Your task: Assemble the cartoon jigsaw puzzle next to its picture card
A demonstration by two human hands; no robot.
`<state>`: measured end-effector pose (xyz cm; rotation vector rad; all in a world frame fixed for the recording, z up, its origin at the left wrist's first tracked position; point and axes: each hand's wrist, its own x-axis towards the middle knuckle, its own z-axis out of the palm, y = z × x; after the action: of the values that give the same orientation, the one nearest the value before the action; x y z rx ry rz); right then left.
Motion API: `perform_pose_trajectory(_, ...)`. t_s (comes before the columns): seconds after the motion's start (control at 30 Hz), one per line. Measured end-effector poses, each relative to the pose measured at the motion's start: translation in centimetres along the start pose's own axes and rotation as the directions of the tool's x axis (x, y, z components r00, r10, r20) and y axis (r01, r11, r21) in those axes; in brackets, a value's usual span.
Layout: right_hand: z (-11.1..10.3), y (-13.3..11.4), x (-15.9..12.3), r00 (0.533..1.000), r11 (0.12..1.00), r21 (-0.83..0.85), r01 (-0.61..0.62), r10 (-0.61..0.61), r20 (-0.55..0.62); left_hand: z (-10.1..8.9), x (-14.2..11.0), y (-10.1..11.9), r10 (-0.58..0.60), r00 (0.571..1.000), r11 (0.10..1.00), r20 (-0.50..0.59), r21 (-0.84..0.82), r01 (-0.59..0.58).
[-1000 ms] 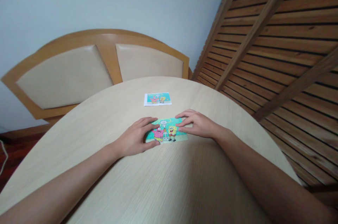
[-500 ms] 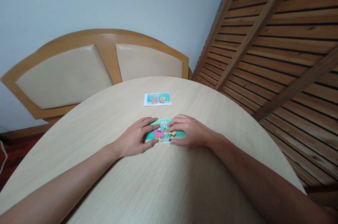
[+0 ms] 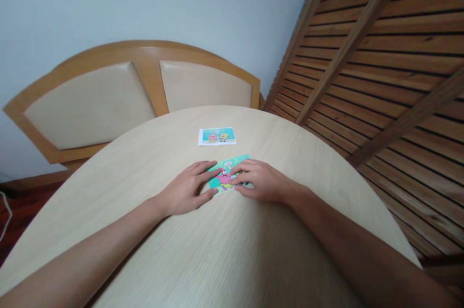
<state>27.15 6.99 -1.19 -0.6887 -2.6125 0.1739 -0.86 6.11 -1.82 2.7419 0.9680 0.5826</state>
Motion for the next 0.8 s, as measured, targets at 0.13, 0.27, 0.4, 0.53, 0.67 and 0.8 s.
perform_pose_trajectory(0.13, -0.7, 0.8, -0.4, 0.996, 0.995, -0.042, -0.087, 0.086, -0.022, 0.1, -0.1, -0.1, 0.006, 1.000, 1.000, -0.011, 0.010, -0.006)
perform_pose_trajectory(0.27, -1.5, 1.3, -0.7, 0.972, 0.962, -0.141, -0.233, 0.229, -0.045, 0.0, -0.1, -0.1, 0.002, 1.000, 1.000, 0.009, 0.030, -0.003)
perform_pose_trajectory(0.4, -2.0, 1.7, -1.0, 0.928, 0.892, -0.257, -0.373, 0.359, -0.100, -0.1, 0.0, 0.1, -0.017, 1.000, 0.999, 0.009, 0.032, 0.017)
perform_pose_trajectory(0.53, -2.3, 1.9, -1.2, 0.838, 0.760, -0.359, -0.542, 0.520, -0.165, -0.1, 0.1, 0.1, -0.022, 1.000, 0.999, 0.022, 0.044, 0.021)
perform_pose_trajectory(0.67, -2.0, 2.2, -1.5, 0.757, 0.659, -0.391, -0.643, 0.626, -0.188, 0.1, 0.1, -0.1, -0.023, 1.000, 0.999, 0.013, 0.033, 0.022)
perform_pose_trajectory(0.8, -1.0, 2.9, -1.7, 0.707, 0.633, -0.347, -0.692, 0.691, -0.151, 0.2, 0.2, -0.1, -0.024, 1.000, 0.999, 0.009, 0.034, 0.024)
